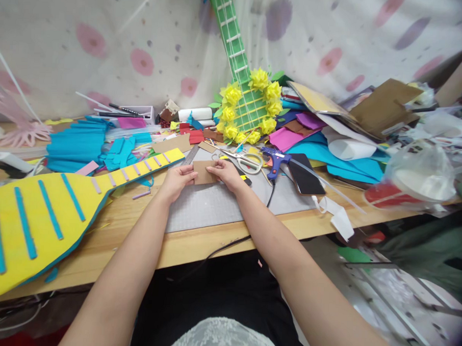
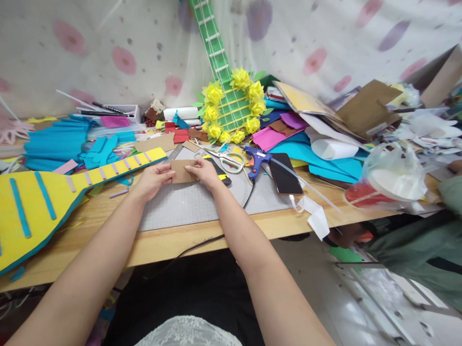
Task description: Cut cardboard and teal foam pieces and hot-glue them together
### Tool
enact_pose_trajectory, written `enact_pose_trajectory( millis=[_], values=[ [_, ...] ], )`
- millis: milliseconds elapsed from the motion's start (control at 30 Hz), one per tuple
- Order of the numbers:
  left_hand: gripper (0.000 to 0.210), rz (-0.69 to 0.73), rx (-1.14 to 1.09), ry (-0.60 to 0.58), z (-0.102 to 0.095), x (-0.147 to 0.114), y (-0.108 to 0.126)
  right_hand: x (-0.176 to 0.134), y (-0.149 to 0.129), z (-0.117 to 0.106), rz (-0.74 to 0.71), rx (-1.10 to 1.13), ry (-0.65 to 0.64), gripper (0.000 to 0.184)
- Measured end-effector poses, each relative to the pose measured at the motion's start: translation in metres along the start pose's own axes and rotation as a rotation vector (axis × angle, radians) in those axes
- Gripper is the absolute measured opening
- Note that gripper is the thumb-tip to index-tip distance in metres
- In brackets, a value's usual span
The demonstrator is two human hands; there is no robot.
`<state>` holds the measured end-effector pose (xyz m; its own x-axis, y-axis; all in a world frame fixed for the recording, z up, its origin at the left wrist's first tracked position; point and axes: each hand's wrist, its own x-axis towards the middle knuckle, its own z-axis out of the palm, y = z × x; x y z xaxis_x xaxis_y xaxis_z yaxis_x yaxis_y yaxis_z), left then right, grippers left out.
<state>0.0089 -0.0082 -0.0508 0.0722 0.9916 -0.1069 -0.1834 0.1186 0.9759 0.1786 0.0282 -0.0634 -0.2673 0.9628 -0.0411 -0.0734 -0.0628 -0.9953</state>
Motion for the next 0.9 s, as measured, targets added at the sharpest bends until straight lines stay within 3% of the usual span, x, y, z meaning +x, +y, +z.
enact_pose_trajectory(
  millis=[567, 900],
  values=[
    [0.037, -0.053, -0.055, 0.058, 0.0033, -0.003, 0.0046, -0.0003, 0.0013, -0.0006, -0.001, -0.035, -0.016, 0.03],
    [0.042, -0.043, 0.023, 0.088, 0.0081, -0.0047, 0.004, 0.0003, 0.0021, 0.0, 0.039, -0.05, -0.033, 0.03]
  ],
)
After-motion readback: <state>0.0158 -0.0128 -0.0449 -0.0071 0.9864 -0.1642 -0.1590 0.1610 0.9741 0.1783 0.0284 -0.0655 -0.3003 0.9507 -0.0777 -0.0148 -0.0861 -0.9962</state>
